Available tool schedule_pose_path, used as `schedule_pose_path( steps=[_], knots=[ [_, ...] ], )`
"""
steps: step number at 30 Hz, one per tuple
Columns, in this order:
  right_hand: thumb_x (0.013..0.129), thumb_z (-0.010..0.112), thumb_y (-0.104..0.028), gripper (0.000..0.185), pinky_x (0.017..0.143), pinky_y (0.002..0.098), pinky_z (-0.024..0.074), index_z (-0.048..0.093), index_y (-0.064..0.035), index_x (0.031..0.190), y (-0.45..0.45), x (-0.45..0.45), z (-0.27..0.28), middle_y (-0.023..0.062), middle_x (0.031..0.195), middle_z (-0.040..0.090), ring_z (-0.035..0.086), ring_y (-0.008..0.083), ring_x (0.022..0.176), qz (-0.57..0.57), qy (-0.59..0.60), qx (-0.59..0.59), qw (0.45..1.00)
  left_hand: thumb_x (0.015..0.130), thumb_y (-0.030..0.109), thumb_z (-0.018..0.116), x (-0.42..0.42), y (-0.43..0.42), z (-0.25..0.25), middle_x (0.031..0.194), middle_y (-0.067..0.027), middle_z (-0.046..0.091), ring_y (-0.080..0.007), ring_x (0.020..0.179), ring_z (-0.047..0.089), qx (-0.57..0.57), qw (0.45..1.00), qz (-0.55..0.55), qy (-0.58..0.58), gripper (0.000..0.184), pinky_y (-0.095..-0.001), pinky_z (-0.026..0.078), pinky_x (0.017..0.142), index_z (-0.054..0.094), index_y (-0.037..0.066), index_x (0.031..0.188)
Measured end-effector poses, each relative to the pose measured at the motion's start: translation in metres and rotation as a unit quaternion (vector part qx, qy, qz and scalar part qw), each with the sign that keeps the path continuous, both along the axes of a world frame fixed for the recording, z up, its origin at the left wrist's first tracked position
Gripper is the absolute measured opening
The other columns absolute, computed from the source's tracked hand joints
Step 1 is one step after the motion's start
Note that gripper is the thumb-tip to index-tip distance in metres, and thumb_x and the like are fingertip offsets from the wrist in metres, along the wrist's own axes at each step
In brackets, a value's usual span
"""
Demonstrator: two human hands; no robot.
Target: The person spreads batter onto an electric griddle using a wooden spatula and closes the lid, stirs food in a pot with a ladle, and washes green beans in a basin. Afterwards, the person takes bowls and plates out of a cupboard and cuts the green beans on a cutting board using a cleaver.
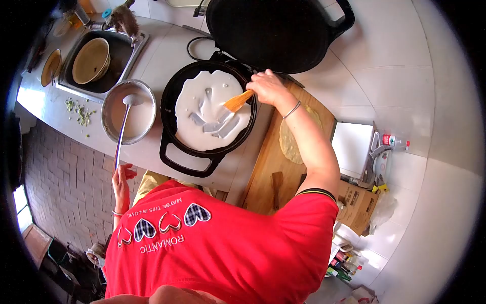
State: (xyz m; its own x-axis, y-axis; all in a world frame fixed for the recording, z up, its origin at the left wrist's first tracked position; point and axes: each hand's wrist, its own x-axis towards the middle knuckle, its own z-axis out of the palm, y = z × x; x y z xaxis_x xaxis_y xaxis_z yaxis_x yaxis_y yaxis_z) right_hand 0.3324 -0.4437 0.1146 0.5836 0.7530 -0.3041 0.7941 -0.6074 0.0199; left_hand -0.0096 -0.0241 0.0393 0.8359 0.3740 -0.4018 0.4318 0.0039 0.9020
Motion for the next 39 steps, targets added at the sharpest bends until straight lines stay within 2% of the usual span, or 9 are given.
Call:
schedule_pose_path(
  steps=[9,12,19,21,23,27,31,36,39],
  knots=[
    [0.076,0.052,-0.001,0.027,0.084,0.0380,0.0391,0.066,-0.0123,0.096,-0.013,-0.023,0.039,0.0079,0.085,0.057,0.054,0.0239,0.092,-0.104,-0.085,0.038,0.990,0.099,0.032,0.041,0.020,-0.006,0.003,0.073,-0.0057,0.063,-0.0118,0.070,0.061,-0.048,0.995,-0.083,-0.001,0.039,-0.0259,0.047,0.069,0.061,-0.001,0.100],
    [0.081,0.051,-0.005,0.027,0.083,0.0400,0.0436,0.063,-0.0097,0.105,-0.017,-0.055,0.044,0.0115,0.092,0.059,0.056,0.0294,0.094,-0.199,-0.083,0.072,0.974,0.098,0.018,0.043,0.052,-0.025,0.016,0.072,-0.0057,0.061,-0.0103,0.069,0.059,-0.029,0.984,-0.177,-0.020,0.026,-0.0238,0.046,0.067,0.060,-0.002,0.098],
    [0.084,0.058,-0.016,0.037,0.082,0.0401,0.0495,0.053,-0.0035,0.118,-0.016,-0.167,-0.056,0.0219,0.112,0.059,0.061,0.0353,0.096,-0.420,0.017,0.371,0.828,0.090,0.009,0.052,0.102,-0.056,0.003,0.073,-0.0072,0.064,-0.0105,0.066,0.059,-0.055,0.958,-0.267,-0.084,0.016,-0.0241,0.046,0.061,0.061,-0.004,0.092],
    [0.084,0.060,-0.014,0.037,0.068,0.0366,0.0524,0.052,-0.0026,0.119,0.022,-0.199,-0.079,0.0167,0.094,0.064,0.065,0.0286,0.078,-0.493,0.029,0.424,0.759,0.089,0.011,0.055,0.106,-0.059,0.008,0.069,-0.0061,0.063,-0.0099,0.066,0.059,-0.058,0.954,-0.284,-0.078,0.017,-0.0236,0.046,0.061,0.061,-0.004,0.087],
    [0.085,0.061,-0.013,0.033,0.052,0.0305,0.0496,0.052,-0.0010,0.115,0.064,-0.217,-0.086,0.0083,0.078,0.061,0.060,0.0184,0.059,-0.630,0.224,0.542,0.509,0.089,0.013,0.056,0.106,-0.058,0.007,0.067,-0.0059,0.062,-0.0098,0.065,0.059,-0.066,0.948,-0.308,-0.056,0.018,-0.0236,0.046,0.061,0.061,-0.004,0.084],
    [0.088,0.055,-0.008,0.012,0.049,0.0277,0.0479,0.051,0.0015,0.094,0.124,-0.204,-0.101,0.0057,0.075,0.056,0.057,0.0159,0.055,-0.612,0.272,0.695,0.261,0.089,0.015,0.058,0.105,-0.049,0.018,0.065,-0.0067,0.062,-0.0100,0.063,0.059,-0.039,0.939,-0.335,-0.066,0.022,-0.0247,0.046,0.060,0.061,-0.004,0.080],
    [0.091,0.048,-0.007,0.009,0.061,0.0333,0.0508,0.048,0.0003,0.086,0.167,-0.170,-0.113,0.0089,0.076,0.056,0.058,0.0210,0.065,-0.559,0.243,0.789,0.077,0.096,0.021,0.048,0.100,-0.023,0.024,0.067,-0.0060,0.062,-0.0110,0.067,0.059,-0.029,0.944,-0.319,-0.079,0.030,-0.0266,0.047,0.065,0.061,-0.004,0.085],
    [0.096,0.032,-0.010,0.019,0.070,0.0343,0.0518,0.045,0.0030,0.093,0.196,-0.124,-0.137,0.0134,0.085,0.054,0.057,0.0241,0.074,-0.521,0.188,0.829,-0.075,0.099,0.025,0.042,0.092,0.023,0.031,0.070,-0.0054,0.062,-0.0103,0.068,0.059,-0.037,0.950,-0.302,-0.063,0.034,-0.0251,0.046,0.068,0.061,-0.002,0.092],
    [0.092,0.035,-0.006,0.015,0.063,0.0320,0.0521,0.047,0.0015,0.087,0.202,-0.087,-0.137,0.0111,0.077,0.056,0.058,0.0214,0.065,-0.527,0.128,0.822,-0.176,0.099,0.025,0.042,0.092,0.049,0.033,0.071,-0.0060,0.063,-0.0107,0.069,0.060,-0.028,0.956,-0.289,-0.052,0.034,-0.0253,0.046,0.068,0.061,-0.003,0.091]
  ],
)
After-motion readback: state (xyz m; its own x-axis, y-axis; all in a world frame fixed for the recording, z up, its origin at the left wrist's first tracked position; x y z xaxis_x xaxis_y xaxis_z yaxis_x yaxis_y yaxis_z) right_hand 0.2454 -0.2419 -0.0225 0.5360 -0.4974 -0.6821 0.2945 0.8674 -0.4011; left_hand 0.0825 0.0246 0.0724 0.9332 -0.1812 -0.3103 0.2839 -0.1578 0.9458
